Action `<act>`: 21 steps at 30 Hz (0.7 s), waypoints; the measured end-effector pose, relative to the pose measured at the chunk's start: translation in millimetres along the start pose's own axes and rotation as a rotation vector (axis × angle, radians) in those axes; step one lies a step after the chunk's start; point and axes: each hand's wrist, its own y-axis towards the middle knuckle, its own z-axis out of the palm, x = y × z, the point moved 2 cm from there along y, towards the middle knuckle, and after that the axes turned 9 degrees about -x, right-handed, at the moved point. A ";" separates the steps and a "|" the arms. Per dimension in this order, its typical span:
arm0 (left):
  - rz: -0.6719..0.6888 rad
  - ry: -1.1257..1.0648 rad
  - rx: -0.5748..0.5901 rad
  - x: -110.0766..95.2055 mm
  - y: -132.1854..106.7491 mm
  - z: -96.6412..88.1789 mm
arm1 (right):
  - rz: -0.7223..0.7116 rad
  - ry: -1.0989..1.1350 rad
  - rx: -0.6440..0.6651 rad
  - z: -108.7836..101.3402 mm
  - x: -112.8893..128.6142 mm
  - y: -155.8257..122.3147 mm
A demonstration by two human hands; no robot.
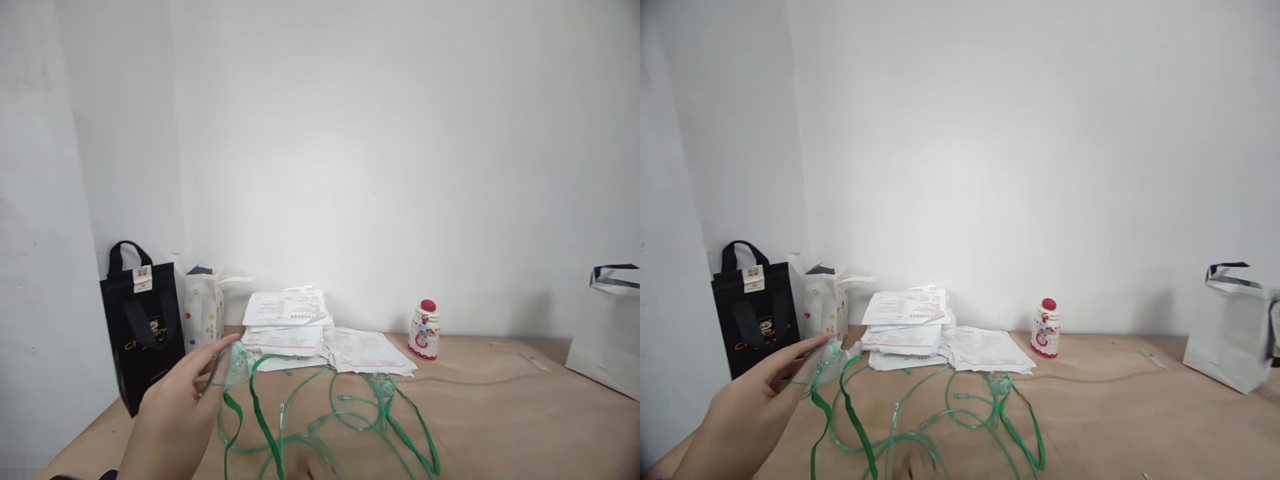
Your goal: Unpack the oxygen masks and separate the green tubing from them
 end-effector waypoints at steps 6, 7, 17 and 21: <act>-0.026 0.200 0.234 32.2 19.2 19.0 | 0.113 0.294 0.129 -26.4 48.1 66.9; -0.029 0.240 0.283 38.9 23.7 25.2 | 0.113 0.306 0.132 -30.3 52.3 67.6; -0.152 0.349 0.413 88.0 38.5 79.4 | 0.206 0.401 0.190 -118.3 15.8 20.4; -0.164 0.240 0.387 98.3 35.7 92.3 | 0.463 0.402 -0.237 -175.1 -6.7 32.9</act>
